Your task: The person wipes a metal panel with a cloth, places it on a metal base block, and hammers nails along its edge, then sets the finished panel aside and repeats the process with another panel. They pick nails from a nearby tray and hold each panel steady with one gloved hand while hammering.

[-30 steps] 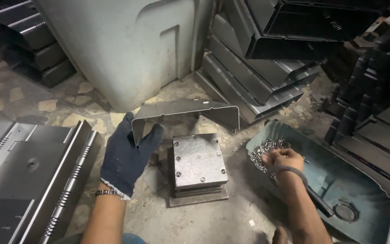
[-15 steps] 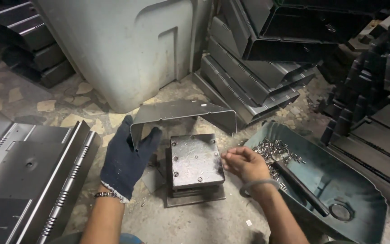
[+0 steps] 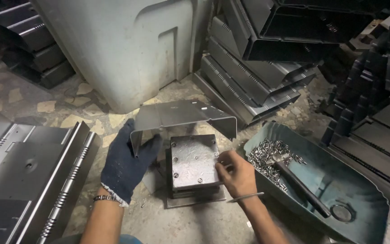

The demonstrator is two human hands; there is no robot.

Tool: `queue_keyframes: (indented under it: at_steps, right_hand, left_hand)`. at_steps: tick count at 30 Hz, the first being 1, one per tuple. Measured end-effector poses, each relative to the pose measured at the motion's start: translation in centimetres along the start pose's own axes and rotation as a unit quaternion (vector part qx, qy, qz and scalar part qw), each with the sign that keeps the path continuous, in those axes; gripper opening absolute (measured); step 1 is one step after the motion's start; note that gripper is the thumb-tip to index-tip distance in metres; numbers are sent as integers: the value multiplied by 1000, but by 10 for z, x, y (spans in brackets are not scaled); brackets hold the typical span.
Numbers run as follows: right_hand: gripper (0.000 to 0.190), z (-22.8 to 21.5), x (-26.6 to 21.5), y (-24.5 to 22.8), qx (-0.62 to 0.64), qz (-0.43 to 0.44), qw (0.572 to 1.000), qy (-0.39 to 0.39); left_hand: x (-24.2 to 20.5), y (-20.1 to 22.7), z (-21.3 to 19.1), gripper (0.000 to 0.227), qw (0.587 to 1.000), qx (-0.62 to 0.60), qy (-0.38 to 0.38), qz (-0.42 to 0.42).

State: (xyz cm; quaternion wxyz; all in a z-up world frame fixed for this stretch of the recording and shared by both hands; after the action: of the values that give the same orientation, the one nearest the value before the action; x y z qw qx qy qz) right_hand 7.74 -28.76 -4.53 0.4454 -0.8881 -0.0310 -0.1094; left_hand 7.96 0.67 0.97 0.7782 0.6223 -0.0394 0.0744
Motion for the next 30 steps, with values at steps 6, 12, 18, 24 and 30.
queue_keyframes:
  at_steps: [6, 12, 18, 24, 30]
  right_hand:
    - [39, -7, 4, 50, 368, 335, 863, 87]
    - [65, 28, 13, 46, 506, 366, 779, -60]
    - [53, 41, 9, 57, 455, 347, 814, -101]
    - [53, 40, 1, 62, 481, 315, 815, -74]
    - [51, 43, -1, 43, 549, 252, 792, -82]
  left_hand:
    - [2, -67, -31, 47, 979, -81, 41, -182]
    - [-7, -85, -24, 54, 948, -37, 23, -315]
    - [-14, -101, -21, 62, 905, 22, 93, -415]
    - [-3, -112, -45, 61, 923, 222, 78, -305]
    - [20, -76, -23, 55, 971, 193, 29, -140]
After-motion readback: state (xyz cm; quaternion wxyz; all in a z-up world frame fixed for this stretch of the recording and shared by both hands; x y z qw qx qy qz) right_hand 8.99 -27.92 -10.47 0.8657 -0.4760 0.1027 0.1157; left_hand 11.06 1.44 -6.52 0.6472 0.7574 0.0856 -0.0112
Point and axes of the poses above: each hand's wrist, its own x-axis towards the middle knuckle, its own z-axis out of the palm, y = z × x, the point moved 8 cm from there along x, towards the middle knuckle, and after that the axes turned 4 degrees about x, right-handed, at the moved point
